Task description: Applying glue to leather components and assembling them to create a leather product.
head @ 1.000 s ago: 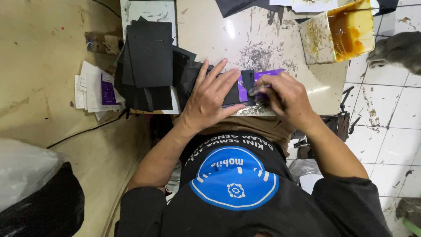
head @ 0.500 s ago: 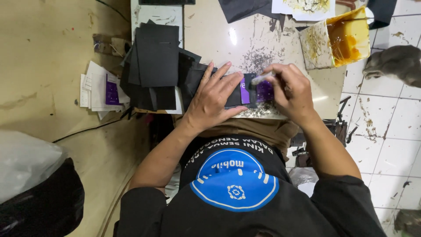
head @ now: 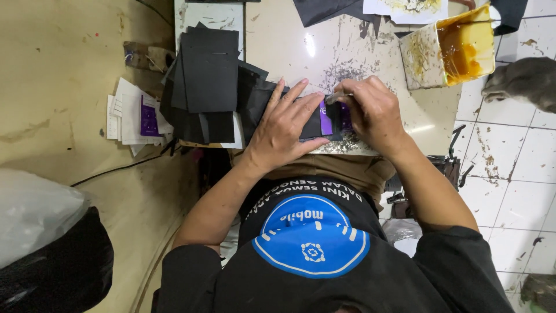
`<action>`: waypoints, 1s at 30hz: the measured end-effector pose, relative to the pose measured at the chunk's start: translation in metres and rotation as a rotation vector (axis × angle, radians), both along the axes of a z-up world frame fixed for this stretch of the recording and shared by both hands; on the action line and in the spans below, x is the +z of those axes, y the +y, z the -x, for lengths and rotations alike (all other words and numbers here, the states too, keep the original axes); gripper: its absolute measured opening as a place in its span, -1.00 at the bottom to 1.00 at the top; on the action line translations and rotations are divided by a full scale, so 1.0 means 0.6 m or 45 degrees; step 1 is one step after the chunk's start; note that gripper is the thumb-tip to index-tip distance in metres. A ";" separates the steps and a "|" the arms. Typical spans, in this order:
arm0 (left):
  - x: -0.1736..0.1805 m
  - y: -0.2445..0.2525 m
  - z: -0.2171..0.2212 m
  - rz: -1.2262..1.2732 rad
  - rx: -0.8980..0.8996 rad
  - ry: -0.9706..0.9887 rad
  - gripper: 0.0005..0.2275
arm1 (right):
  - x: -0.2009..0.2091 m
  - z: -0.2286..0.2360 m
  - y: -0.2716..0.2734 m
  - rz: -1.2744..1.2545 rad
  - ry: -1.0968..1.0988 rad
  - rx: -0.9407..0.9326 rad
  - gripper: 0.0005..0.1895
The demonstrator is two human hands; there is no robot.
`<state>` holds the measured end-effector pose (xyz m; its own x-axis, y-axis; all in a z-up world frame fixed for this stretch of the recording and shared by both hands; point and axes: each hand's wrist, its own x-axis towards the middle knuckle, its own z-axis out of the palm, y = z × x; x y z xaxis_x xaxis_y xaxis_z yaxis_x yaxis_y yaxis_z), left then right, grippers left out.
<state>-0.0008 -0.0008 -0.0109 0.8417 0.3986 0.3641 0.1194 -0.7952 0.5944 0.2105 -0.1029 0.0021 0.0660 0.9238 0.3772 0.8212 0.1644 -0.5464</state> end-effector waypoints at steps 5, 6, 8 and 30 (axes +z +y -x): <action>0.003 0.001 0.000 0.003 0.004 0.001 -0.30 | 0.015 0.005 -0.018 0.051 -0.071 0.096 -0.82; 0.005 0.001 0.000 -0.005 0.003 0.003 -0.30 | 0.017 0.006 -0.024 0.067 -0.091 0.120 -0.81; 0.004 0.002 0.000 -0.009 0.004 0.005 -0.30 | 0.008 -0.006 -0.034 0.066 -0.098 0.145 -0.84; -0.003 0.001 -0.001 0.002 -0.001 0.002 -0.27 | -0.008 -0.014 -0.019 -0.046 -0.308 0.231 -0.79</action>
<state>-0.0003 -0.0002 -0.0125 0.8426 0.3987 0.3622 0.1200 -0.7945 0.5953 0.2192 -0.1144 -0.0025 -0.1945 0.8979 0.3949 0.8821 0.3362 -0.3299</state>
